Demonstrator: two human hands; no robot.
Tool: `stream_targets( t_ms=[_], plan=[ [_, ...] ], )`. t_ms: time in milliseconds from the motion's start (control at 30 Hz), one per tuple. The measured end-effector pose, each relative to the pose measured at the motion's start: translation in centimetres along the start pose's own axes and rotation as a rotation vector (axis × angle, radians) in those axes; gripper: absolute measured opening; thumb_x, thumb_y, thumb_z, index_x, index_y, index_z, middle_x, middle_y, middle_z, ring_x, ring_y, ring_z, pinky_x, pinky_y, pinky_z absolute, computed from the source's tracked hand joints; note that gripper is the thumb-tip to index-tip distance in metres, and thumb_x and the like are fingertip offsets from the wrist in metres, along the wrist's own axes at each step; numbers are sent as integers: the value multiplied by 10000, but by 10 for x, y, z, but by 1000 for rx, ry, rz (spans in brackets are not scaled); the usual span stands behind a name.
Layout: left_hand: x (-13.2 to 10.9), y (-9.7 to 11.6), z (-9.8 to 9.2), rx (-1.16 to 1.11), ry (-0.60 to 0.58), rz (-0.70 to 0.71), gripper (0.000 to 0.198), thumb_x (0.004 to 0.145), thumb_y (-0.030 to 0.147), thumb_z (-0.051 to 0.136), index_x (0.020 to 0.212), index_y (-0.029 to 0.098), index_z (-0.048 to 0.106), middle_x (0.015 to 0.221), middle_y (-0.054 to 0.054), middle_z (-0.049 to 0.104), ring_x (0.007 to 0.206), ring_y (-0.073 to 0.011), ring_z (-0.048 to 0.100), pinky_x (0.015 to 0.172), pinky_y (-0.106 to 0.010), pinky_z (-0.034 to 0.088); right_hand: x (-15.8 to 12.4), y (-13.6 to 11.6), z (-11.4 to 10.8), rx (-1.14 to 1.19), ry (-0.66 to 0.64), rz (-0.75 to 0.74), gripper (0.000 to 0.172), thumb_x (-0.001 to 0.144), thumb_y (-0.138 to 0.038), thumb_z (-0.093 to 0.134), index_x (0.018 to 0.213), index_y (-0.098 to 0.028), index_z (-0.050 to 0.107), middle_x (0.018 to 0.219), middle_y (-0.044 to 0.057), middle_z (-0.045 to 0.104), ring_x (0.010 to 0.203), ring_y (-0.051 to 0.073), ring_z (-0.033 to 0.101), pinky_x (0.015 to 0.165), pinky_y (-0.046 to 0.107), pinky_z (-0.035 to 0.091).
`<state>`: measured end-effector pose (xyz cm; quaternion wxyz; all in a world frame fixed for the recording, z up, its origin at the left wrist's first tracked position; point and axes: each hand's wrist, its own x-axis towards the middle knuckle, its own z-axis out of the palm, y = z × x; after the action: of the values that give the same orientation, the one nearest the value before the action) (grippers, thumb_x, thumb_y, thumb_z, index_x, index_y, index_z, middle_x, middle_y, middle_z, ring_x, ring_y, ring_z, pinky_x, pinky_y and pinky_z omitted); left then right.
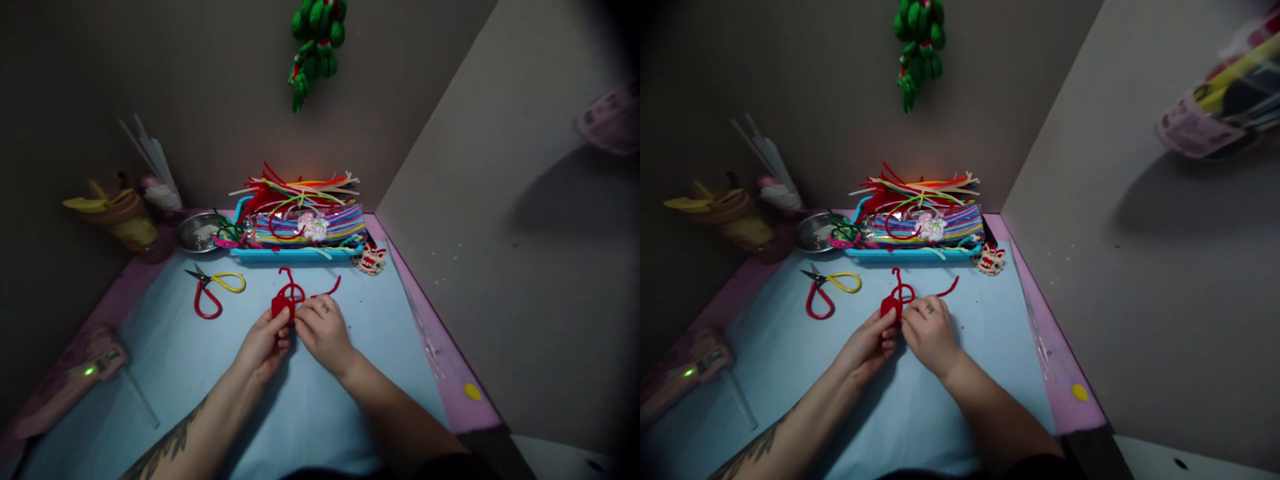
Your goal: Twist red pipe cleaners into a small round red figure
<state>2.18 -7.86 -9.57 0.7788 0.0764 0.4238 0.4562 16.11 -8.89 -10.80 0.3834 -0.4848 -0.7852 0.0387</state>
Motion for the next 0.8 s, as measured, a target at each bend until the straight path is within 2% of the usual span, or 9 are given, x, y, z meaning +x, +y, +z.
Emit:
stream_targets(
  t_ms=[133,233,367,467,567,633,700,800],
  plan=[
    [-1,0,1,44,-12,39,378,574,213,869,790,137,568,587,68,514,411,5,371,356,-91,248,0,-1,0,1,11,4,124,862,-151,570,861,-232,663,881,41,682,849,217,532,790,390,452],
    [-3,3,2,122,-26,95,423,543,263,883,818,135,587,595,62,527,431,-3,376,372,-103,251,1,1,-2,50,14,39,103,840,-158,590,865,-237,651,877,37,678,862,220,547,805,396,452],
    [-7,8,3,290,-17,165,397,580,321,859,816,140,597,503,76,473,406,-16,339,377,-132,220,5,9,-7,217,132,200,75,801,-199,633,866,-237,629,862,40,622,885,216,569,817,383,473],
    [-10,8,5,357,-41,169,385,596,335,849,816,144,597,491,75,484,394,-16,315,377,-154,185,8,16,-9,298,155,305,90,787,-233,649,876,-244,649,977,64,596,988,229,568,897,401,465],
    [-11,6,6,373,-84,203,393,608,326,843,863,135,614,615,26,617,445,-27,402,416,-160,258,8,18,-9,331,97,316,18,774,-228,655,786,-242,658,1136,79,584,1109,245,533,986,420,419],
    [-10,5,6,378,-109,229,406,605,309,846,888,131,615,727,-16,686,547,-61,522,503,-169,363,8,16,-9,340,73,315,65,775,-214,643,713,-232,639,1178,78,579,1144,248,513,1005,426,399],
    [-8,5,4,397,-119,255,414,589,289,854,883,132,607,792,-44,714,664,-105,604,623,-202,440,8,15,-9,355,59,311,101,771,-203,632,674,-224,612,1196,81,578,1163,251,500,1014,432,386],
    [-5,6,2,457,-125,296,417,578,269,856,875,135,596,821,-57,722,735,-138,638,717,-245,471,8,13,-9,416,28,339,134,768,-205,618,644,-218,569,1236,85,570,1186,251,494,1030,436,372]
  ],
)
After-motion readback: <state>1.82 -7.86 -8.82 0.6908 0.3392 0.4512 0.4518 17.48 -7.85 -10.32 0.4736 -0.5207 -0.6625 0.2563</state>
